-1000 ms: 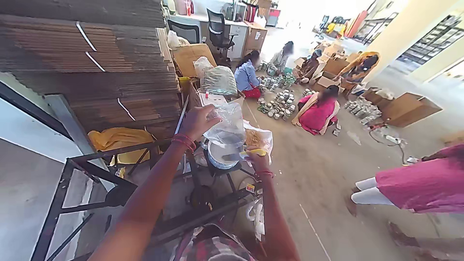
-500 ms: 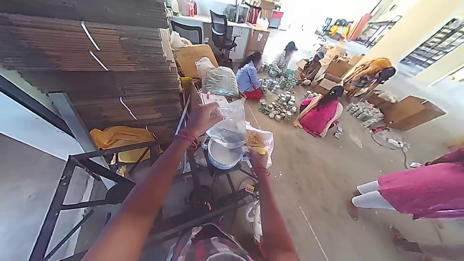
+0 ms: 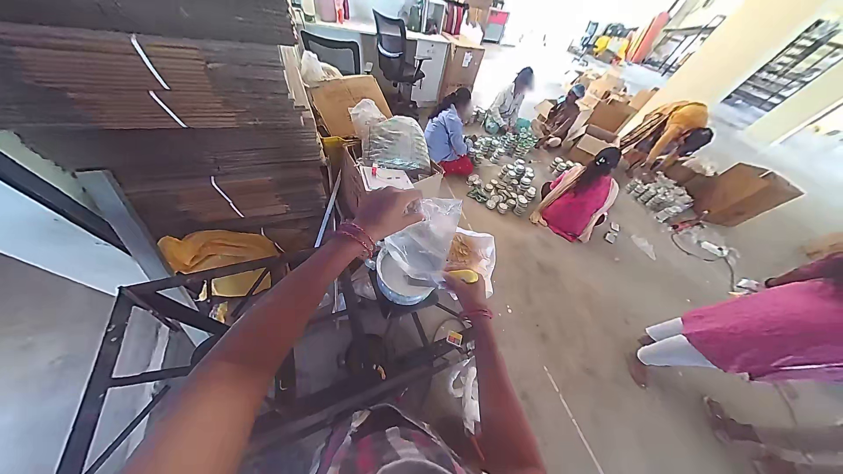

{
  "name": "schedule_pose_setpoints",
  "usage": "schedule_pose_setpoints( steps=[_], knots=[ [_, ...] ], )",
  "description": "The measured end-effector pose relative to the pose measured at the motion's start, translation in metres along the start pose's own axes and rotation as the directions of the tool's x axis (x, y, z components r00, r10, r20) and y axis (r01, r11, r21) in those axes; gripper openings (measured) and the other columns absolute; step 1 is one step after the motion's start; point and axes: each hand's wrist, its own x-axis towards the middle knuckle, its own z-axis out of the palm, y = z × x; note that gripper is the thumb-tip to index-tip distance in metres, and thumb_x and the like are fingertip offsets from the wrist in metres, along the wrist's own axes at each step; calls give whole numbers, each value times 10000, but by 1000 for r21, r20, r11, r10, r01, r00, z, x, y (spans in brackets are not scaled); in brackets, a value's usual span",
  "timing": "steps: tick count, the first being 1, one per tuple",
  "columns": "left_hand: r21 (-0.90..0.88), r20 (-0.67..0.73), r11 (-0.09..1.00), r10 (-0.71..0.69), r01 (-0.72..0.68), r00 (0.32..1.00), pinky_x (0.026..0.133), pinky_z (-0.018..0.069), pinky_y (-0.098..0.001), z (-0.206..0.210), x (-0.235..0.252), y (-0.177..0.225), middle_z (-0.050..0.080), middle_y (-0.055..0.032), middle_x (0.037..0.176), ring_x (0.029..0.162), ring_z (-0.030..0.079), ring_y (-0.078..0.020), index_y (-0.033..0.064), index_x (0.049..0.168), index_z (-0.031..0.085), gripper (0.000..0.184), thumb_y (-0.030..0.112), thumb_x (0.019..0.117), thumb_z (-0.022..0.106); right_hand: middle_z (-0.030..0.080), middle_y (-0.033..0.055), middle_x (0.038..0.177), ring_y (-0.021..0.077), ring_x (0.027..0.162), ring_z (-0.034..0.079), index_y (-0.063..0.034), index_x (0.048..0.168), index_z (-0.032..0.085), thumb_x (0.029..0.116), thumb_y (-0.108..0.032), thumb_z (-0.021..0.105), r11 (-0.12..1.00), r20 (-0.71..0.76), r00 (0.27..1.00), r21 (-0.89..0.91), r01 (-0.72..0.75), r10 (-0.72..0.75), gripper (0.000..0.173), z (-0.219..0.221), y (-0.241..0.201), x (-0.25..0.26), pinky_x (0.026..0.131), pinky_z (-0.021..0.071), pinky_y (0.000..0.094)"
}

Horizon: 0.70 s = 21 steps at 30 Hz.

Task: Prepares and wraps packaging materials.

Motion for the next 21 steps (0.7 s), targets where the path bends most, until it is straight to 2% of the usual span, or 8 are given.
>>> schedule_pose_setpoints(
  steps=[3,5,8,10,15,19,21],
  knots=[
    [-5,-1,1000,0,0,1000,784,512,-653,3,0,-2,705,-231,908,880,695,-447,3,1063,681,315,309,987,674,737,143,898,184,684,718,50,1065,702,911,-23,736,998,-93,995,62,-32,38,174,-12,11,3,657,633,332],
    [-12,14,999,-33,33,999,798,506,-664,4,-2,-3,711,-236,945,909,692,-454,10,1112,687,328,316,992,669,735,147,885,188,683,716,47,1068,703,914,-30,730,996,-156,987,91,-11,25,174,-11,22,7,658,631,341],
    [-29,3,998,-51,51,999,802,506,-661,4,-5,-6,711,-234,938,901,692,-448,3,1120,690,318,294,994,670,742,143,909,191,722,728,44,1074,707,907,-13,720,998,-87,996,60,15,-9,177,-6,19,3,689,640,350],
    [-29,-3,998,-54,54,999,817,507,-658,4,-7,-9,709,-238,933,905,692,-448,-10,1107,686,316,286,995,670,743,142,908,186,711,731,54,1068,697,909,-1,718,998,-52,998,68,-17,20,170,-8,12,-2,685,645,340],
    [-83,-92,996,-43,35,995,793,519,-650,3,-12,-17,706,-237,903,866,699,-436,-27,1054,684,291,253,974,697,734,153,908,185,692,724,58,1078,692,909,4,727,992,-190,981,126,-13,37,180,-9,23,7,656,639,328],
    [-125,-153,990,-89,70,984,788,524,-638,-2,-19,-21,707,-228,890,858,702,-425,-15,1054,687,281,251,966,702,734,175,910,209,695,732,78,1084,677,919,26,711,979,-101,990,184,-84,104,176,-4,15,-2,657,646,333],
    [-141,-181,984,-130,105,975,776,517,-641,-4,-25,-25,699,-222,881,848,693,-420,-9,1049,686,293,270,962,705,733,179,903,207,679,732,81,1078,675,916,25,716,977,-121,986,190,-92,117,176,-10,15,-1,637,646,331]
  ],
)
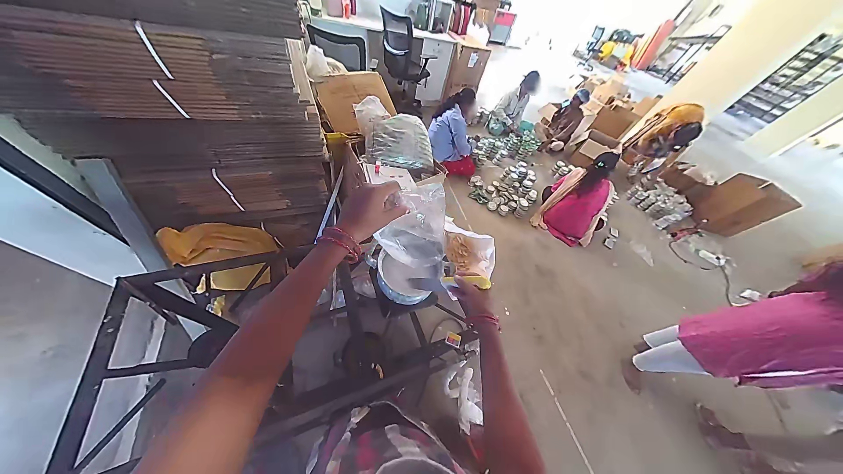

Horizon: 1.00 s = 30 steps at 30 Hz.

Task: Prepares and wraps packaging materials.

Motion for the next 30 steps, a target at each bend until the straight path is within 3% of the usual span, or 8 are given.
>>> schedule_pose_setpoints(
  steps=[4,10,13,16,19,21,27,30],
  knots=[
    [-56,-121,998,-46,39,992,816,532,-627,-8,-18,-10,713,-227,931,879,705,-396,-20,1078,692,354,308,950,725,723,166,899,191,677,710,67,1093,684,921,3,720,998,-99,993,-6,63,-63,187,2,11,12,639,629,332],
    [-168,-275,979,-159,116,948,816,537,-517,-14,-48,-12,708,-186,923,851,692,-279,-18,1062,678,340,286,931,755,737,165,927,195,707,726,71,1106,679,929,28,696,1000,101,995,-24,-13,16,183,10,-7,0,661,635,324],
    [-166,-317,980,-159,111,935,796,544,-481,-16,-56,-10,708,-175,908,831,691,-253,-19,1047,683,318,262,924,761,727,170,903,196,678,718,74,1095,675,934,1,712,1000,-22,1000,0,-15,15,181,8,-8,5,645,635,329],
    [-170,-347,980,-156,102,925,786,543,-453,-19,-60,-6,702,-166,897,821,685,-233,-16,1041,677,320,269,922,760,731,164,885,187,658,710,73,1084,684,926,-3,717,999,-90,995,17,48,-46,178,23,5,12,637,630,328],
    [-185,-370,977,-171,107,913,804,547,-445,-22,-62,-1,708,-173,920,841,689,-227,-23,1060,678,331,266,922,760,731,164,935,191,689,717,68,1102,680,936,10,692,1000,75,997,-25,17,-15,177,28,-2,1,652,628,321],
    [-198,-372,973,-189,121,909,819,549,-461,-25,-64,2,710,-185,937,858,692,-242,-30,1076,678,339,262,923,761,737,154,894,186,674,723,68,1078,677,935,25,683,998,153,988,-68,8,2,150,19,-13,-3,635,633,315],
    [-206,-382,972,-184,110,906,765,541,-398,-18,-66,3,699,-144,886,795,670,-182,-9,1042,683,319,278,921,756,728,138,881,172,692,710,36,1088,687,930,-46,727,993,-65,995,-86,76,-82,182,20,-3,15,672,622,330],
    [-209,-386,975,-156,79,909,755,553,-390,-14,-64,0,708,-138,868,783,683,-177,-5,1039,684,313,273,918,762,741,132,895,170,698,718,29,1096,696,932,-28,723,992,82,996,-119,42,-33,176,33,-11,4,662,622,317]
  ],
)
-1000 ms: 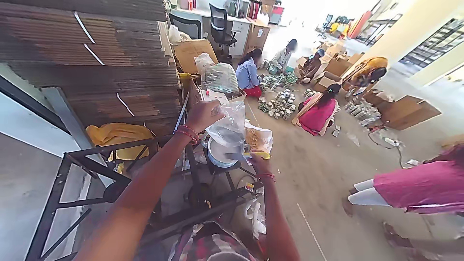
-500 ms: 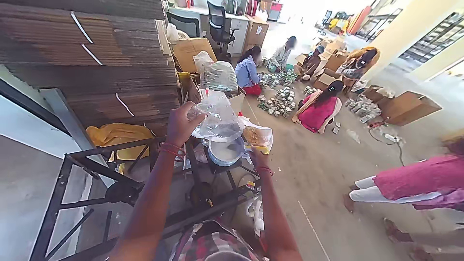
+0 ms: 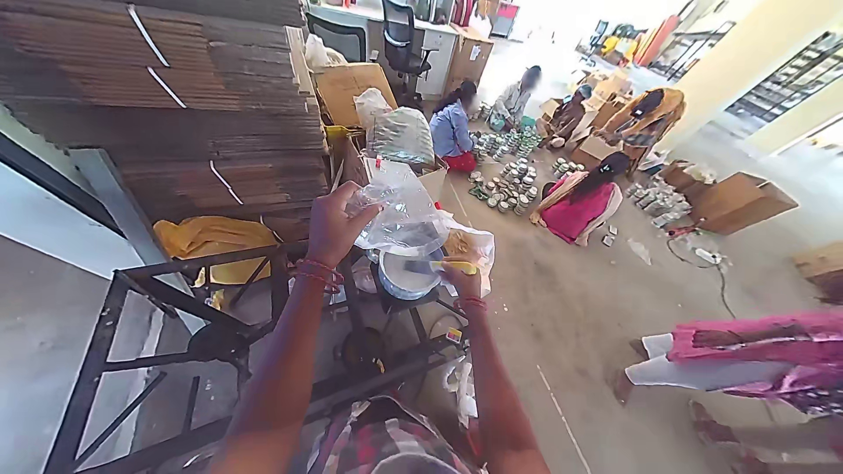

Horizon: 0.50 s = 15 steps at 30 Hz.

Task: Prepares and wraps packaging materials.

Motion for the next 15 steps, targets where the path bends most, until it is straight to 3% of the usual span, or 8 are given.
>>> schedule_pose_setpoints(
  steps=[3,5,8,13,15],
  knots=[
    [4,8,1000,13,-13,1000,742,563,-392,0,1,-3,715,-134,867,772,693,-177,-1,1037,691,307,281,925,740,740,149,921,194,700,728,48,1092,687,945,-21,698,997,99,993,-41,-59,62,162,-16,-10,-5,657,634,329],
    [15,33,1000,-13,13,999,756,550,-449,0,-1,-3,714,-155,884,791,692,-225,-5,1053,688,326,294,932,738,739,141,925,186,716,726,26,1120,687,950,-83,719,995,22,997,-74,-72,73,205,-30,-4,2,687,631,335],
    [25,62,999,-32,30,998,782,555,-488,6,-1,-5,722,-155,902,818,705,-248,7,1063,693,340,320,936,738,735,113,889,162,701,701,-15,1095,719,927,-98,743,997,-92,995,-66,30,-36,189,-20,11,13,688,612,336],
    [78,111,997,-23,14,994,811,541,-588,17,5,-4,726,-199,930,875,713,-346,5,1095,706,348,311,934,745,741,124,932,167,729,722,33,1076,699,924,3,714,999,121,992,-22,-24,27,156,-13,-4,-7,680,626,315],
    [100,119,995,-23,12,993,807,540,-600,17,7,-3,727,-205,924,873,715,-364,7,1098,706,348,313,937,741,736,142,945,181,729,720,49,1083,692,931,-4,706,998,105,993,-30,-48,51,162,-27,-3,-5,686,629,326]
  ],
)
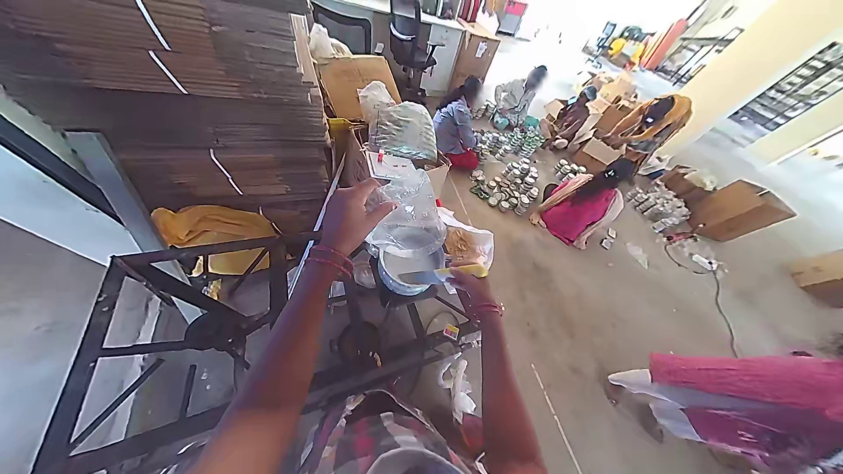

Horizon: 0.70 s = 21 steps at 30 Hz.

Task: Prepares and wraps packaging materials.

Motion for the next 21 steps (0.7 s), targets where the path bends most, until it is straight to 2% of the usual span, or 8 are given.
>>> schedule_pose_setpoints(
  steps=[4,7,10,12,15,16,18,21],
  knots=[
    [25,7,1000,-7,7,1000,837,534,-615,1,2,4,728,-223,964,908,715,-389,-4,1125,706,362,308,943,736,731,141,939,176,743,717,23,1115,694,934,-59,736,1000,-187,982,22,20,-15,203,3,8,13,718,622,333],
    [24,8,1000,-8,7,1000,851,531,-610,2,4,5,725,-225,979,929,712,-384,-11,1117,697,352,299,952,727,747,137,953,191,766,731,17,1087,711,910,-26,741,995,-88,991,2,101,-100,184,17,8,12,735,635,355],
    [22,-13,1000,-14,15,1000,826,536,-595,-1,5,6,727,-212,953,893,713,-368,-8,1100,700,343,296,945,734,744,137,955,192,738,730,23,1094,709,917,-26,733,997,-2,999,-52,50,-50,185,9,-4,6,696,637,345],
    [31,-18,999,-23,24,1000,813,533,-596,-3,4,5,725,-210,944,882,711,-369,-6,1105,699,358,312,945,733,737,134,925,176,707,714,23,1101,702,931,-64,735,996,-66,997,-81,27,-33,194,-1,-3,10,677,624,335],
    [39,-14,998,-40,41,999,838,533,-599,-2,2,5,726,-212,965,909,712,-369,1,1122,701,364,320,949,729,727,112,862,158,696,694,-7,1057,718,916,-97,742,987,-224,964,-105,121,-142,168,7,8,16,689,608,353],
    [39,-19,998,-39,40,999,830,532,-604,-1,2,6,725,-214,956,899,711,-374,-3,1116,699,370,324,946,731,733,116,879,167,716,703,-9,1067,719,919,-95,740,983,-224,960,-119,142,-165,173,15,7,14,710,613,369],
    [40,-14,999,-30,31,999,826,524,-624,0,1,6,723,-226,953,895,708,-397,-14,1121,696,382,325,948,728,748,116,906,170,734,717,-4,1082,727,923,-78,741,981,-129,978,-121,150,-165,176,26,4,7,720,618,363],
    [47,-8,999,-17,17,1000,821,521,-642,-2,1,6,722,-237,953,900,709,-414,-23,1115,695,380,316,946,728,748,120,923,174,716,727,13,1074,713,917,-35,741,995,6,998,-83,60,-59,167,20,-7,0,687,633,332]
  ],
)
